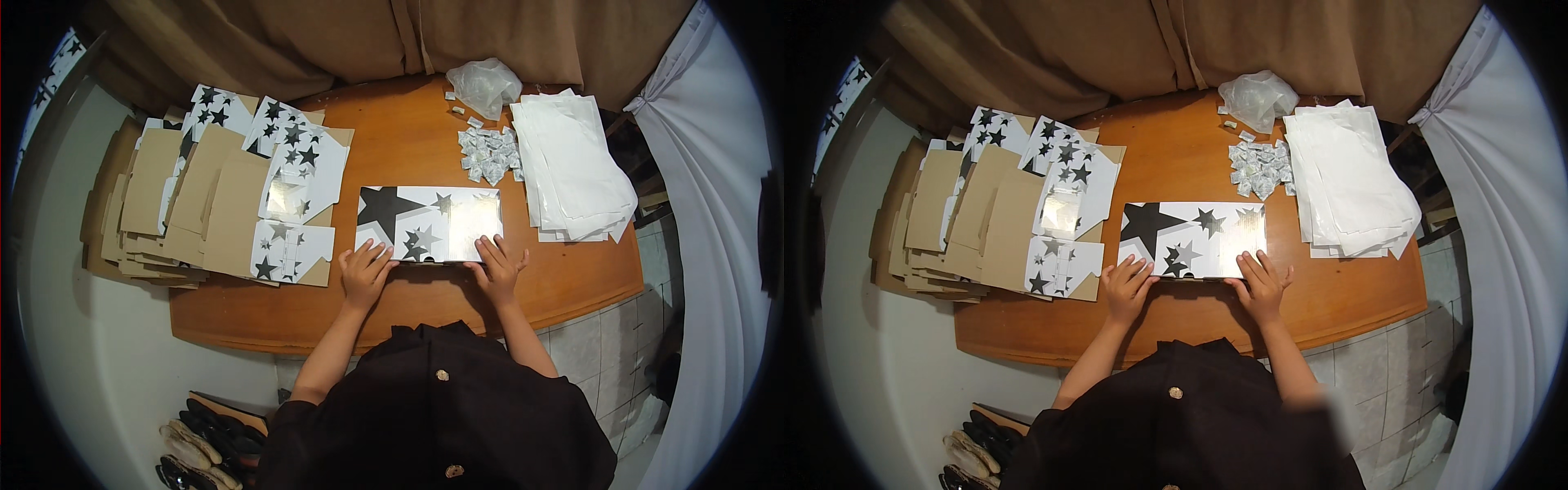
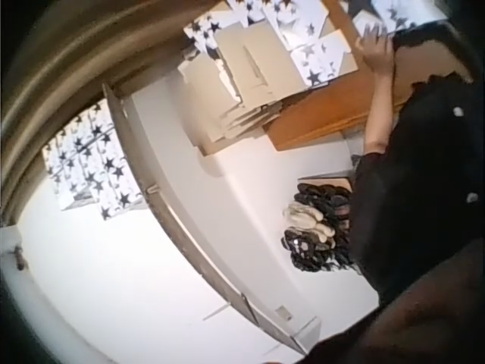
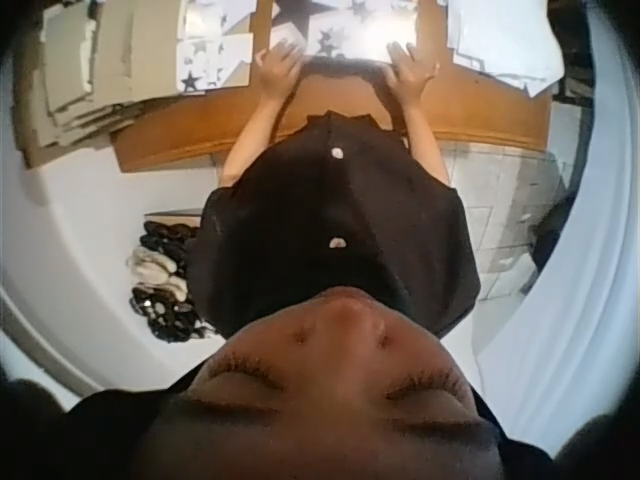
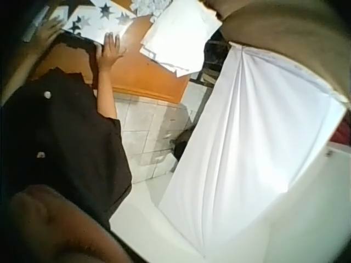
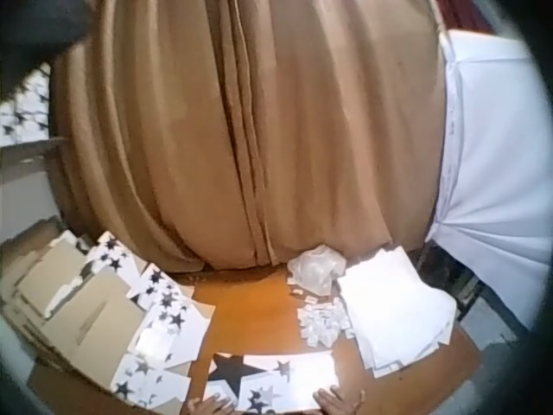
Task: Folding flat cardboard pieces into shoe boxes with star patterns, inserting tissue paper, and stacking the completed boxes on a shelf.
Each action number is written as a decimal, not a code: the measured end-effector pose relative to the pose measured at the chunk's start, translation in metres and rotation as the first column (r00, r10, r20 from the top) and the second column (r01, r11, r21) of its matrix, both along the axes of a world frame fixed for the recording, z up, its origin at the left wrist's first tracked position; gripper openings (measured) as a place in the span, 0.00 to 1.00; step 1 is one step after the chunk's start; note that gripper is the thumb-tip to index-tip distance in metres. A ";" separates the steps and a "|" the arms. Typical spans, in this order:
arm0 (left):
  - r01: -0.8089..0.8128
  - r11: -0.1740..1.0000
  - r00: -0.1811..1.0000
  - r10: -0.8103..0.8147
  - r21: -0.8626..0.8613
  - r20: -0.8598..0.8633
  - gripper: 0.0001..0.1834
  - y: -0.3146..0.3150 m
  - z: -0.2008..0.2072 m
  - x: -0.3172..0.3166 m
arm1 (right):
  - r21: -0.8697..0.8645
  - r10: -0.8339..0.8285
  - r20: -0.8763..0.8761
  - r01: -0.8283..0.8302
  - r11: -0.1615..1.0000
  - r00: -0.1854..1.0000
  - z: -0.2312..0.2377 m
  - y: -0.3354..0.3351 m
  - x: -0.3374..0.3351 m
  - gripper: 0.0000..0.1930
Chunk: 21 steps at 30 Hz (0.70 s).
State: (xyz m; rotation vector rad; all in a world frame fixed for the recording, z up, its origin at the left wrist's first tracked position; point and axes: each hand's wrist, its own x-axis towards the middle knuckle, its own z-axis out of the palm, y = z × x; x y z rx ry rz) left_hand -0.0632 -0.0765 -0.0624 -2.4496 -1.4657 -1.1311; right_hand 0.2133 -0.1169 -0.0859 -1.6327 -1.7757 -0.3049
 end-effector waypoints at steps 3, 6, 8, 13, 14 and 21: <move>0.036 0.999 0.999 -0.036 0.004 0.019 0.13 0.003 -0.003 0.000 | -0.030 0.049 -0.057 -0.051 0.998 0.997 0.002 0.004 0.000 0.19; 0.055 0.998 0.997 -0.056 0.008 0.054 0.14 0.000 -0.006 0.000 | -0.030 0.025 -0.029 -0.026 0.999 0.999 0.014 0.001 -0.014 0.18; 0.058 0.998 0.997 -0.059 0.018 0.053 0.14 0.000 -0.006 0.000 | -0.011 -0.012 0.032 0.012 1.000 0.999 0.023 -0.004 -0.028 0.17; 0.060 0.998 0.997 -0.061 0.009 0.055 0.13 -0.001 0.001 0.005 | 0.012 0.399 -0.099 -0.400 0.917 0.912 0.026 -0.004 -0.057 0.17; 0.064 0.998 0.996 -0.064 -0.004 0.064 0.13 -0.002 0.002 0.005 | 0.015 0.399 -0.100 -0.400 0.916 0.911 0.023 -0.001 -0.059 0.17; 0.016 0.997 0.996 -0.009 -0.079 0.093 0.13 -0.005 -0.004 0.005 | 0.127 0.404 -0.002 -0.401 0.907 0.915 0.010 0.011 -0.061 0.14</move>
